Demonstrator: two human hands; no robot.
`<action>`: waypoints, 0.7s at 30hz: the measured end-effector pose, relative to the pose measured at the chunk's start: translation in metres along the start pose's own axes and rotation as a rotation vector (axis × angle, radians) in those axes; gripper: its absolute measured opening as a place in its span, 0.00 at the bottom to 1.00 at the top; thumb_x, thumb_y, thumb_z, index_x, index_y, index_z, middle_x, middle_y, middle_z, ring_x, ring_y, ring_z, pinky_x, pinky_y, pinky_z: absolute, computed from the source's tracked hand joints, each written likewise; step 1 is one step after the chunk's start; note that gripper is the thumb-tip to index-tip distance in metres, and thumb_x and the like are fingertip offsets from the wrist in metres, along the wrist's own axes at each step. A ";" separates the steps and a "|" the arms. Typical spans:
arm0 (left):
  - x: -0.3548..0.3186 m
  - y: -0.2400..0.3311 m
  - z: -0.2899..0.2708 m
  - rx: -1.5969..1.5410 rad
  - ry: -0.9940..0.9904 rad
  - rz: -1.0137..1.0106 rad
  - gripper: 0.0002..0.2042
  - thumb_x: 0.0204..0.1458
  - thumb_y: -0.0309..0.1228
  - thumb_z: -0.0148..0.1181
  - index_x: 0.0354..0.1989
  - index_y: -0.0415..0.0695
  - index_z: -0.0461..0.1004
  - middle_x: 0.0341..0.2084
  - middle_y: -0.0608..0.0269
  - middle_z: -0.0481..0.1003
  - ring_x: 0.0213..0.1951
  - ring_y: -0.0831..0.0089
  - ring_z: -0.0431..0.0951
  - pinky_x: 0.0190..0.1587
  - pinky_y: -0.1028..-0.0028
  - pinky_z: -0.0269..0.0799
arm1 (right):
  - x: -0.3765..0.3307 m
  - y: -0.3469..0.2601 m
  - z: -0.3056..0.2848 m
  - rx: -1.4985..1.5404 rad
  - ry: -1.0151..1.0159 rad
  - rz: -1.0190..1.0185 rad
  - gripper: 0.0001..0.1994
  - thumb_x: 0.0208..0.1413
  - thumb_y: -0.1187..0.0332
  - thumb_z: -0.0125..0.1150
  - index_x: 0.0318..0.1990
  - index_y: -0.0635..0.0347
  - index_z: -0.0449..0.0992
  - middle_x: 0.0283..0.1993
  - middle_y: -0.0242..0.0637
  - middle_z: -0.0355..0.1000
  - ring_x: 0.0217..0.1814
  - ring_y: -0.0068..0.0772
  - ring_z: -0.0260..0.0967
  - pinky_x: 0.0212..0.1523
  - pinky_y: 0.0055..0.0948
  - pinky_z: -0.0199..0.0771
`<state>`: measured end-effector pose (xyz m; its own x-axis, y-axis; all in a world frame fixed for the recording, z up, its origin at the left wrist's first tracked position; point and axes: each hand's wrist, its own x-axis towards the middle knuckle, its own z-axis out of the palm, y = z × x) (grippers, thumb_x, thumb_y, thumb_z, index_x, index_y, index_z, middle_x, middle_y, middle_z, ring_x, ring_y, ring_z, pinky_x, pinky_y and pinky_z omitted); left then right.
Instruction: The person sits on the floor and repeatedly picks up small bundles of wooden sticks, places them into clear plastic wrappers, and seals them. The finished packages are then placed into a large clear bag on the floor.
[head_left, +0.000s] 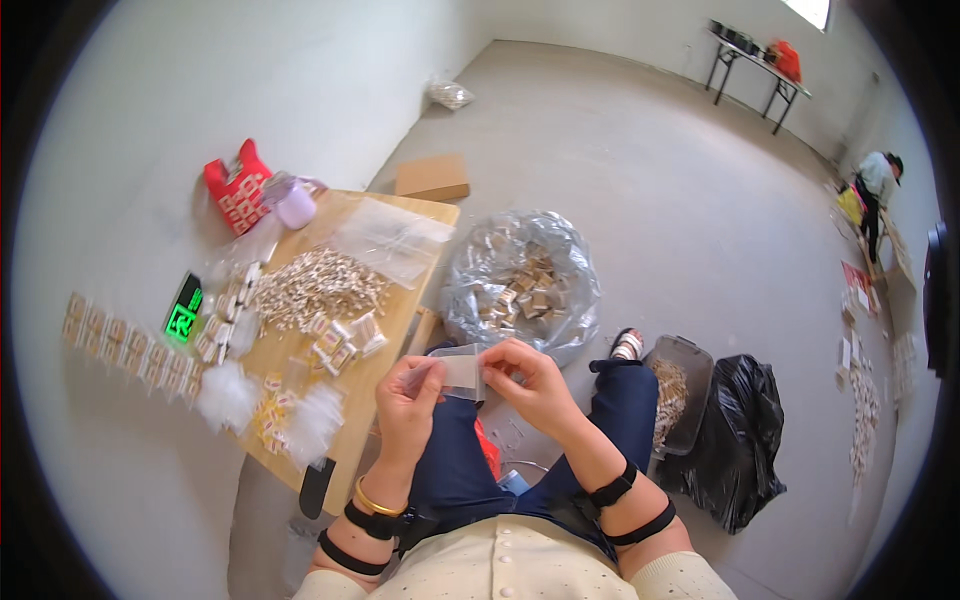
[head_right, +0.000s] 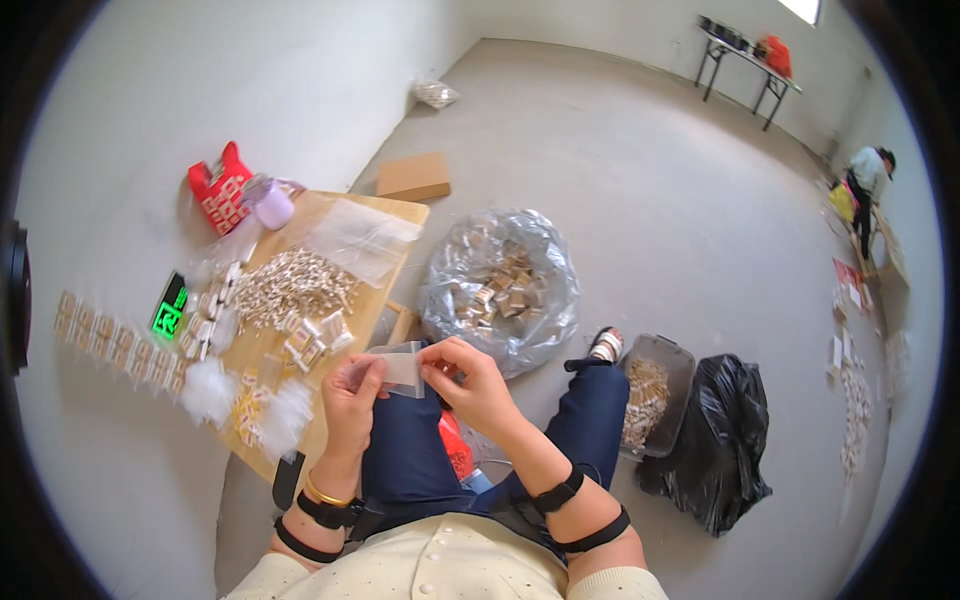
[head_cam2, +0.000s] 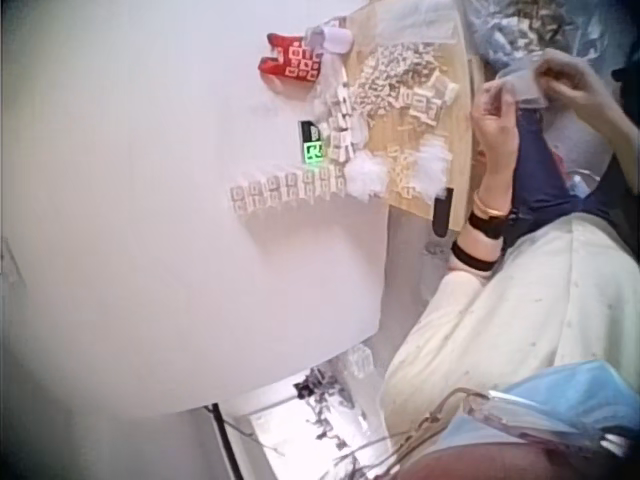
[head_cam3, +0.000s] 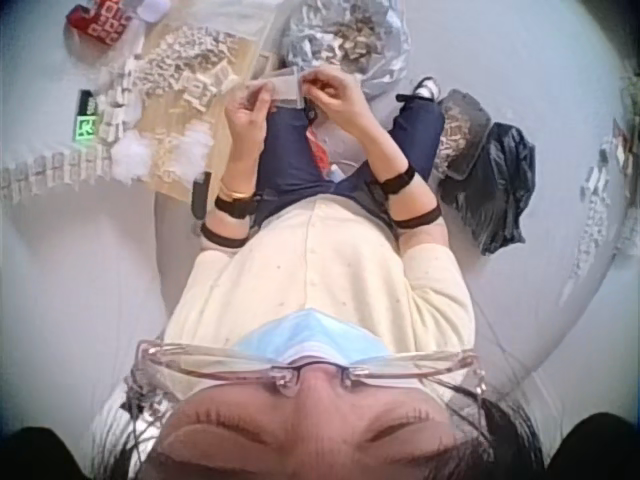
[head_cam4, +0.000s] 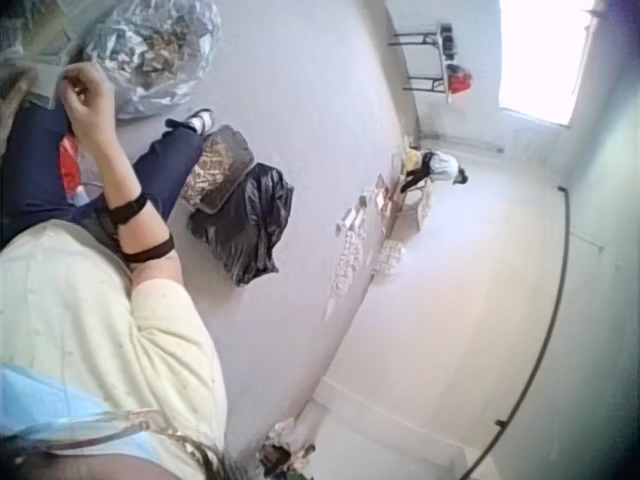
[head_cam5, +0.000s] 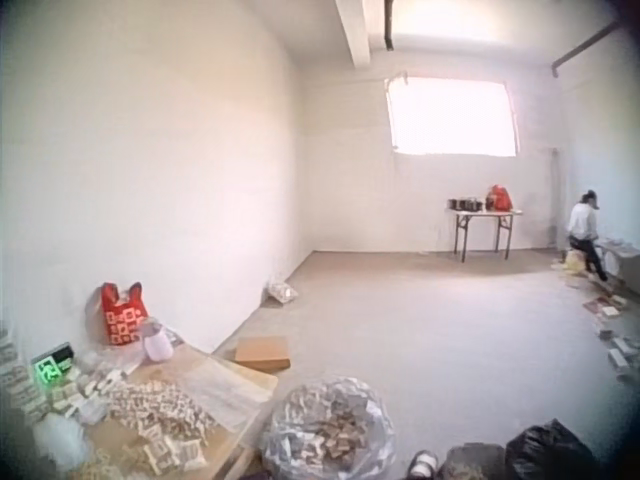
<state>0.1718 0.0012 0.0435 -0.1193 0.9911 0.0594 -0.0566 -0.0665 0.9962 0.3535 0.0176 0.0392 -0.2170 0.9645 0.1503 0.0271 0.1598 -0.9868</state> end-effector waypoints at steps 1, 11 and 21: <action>0.000 -0.001 -0.007 0.011 0.020 0.020 0.06 0.56 0.29 0.60 0.33 0.40 0.75 0.23 0.70 0.75 0.25 0.86 0.73 0.28 0.84 0.68 | 0.004 0.002 0.008 0.028 -0.002 -0.019 0.07 0.55 0.76 0.58 0.40 0.64 0.76 0.36 0.31 0.74 0.37 0.18 0.68 0.40 0.20 0.67; -0.004 -0.023 -0.075 -0.034 0.263 0.074 0.07 0.56 0.30 0.61 0.31 0.38 0.73 0.20 0.70 0.74 0.23 0.88 0.70 0.25 0.84 0.64 | 0.029 0.008 0.081 0.057 -0.236 0.113 0.08 0.56 0.72 0.60 0.42 0.65 0.76 0.36 0.32 0.76 0.38 0.19 0.71 0.40 0.21 0.68; -0.024 -0.032 -0.138 -0.178 0.249 -0.093 0.08 0.57 0.29 0.59 0.37 0.36 0.77 0.24 0.71 0.72 0.25 0.85 0.69 0.27 0.82 0.63 | 0.056 0.022 0.150 0.114 -0.384 0.185 0.06 0.56 0.73 0.61 0.33 0.67 0.72 0.30 0.31 0.73 0.31 0.15 0.69 0.31 0.18 0.69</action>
<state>0.0402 -0.0367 0.0013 -0.3432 0.9366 -0.0708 -0.2485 -0.0179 0.9685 0.1955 0.0440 0.0171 -0.5660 0.8234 -0.0414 -0.0042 -0.0531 -0.9986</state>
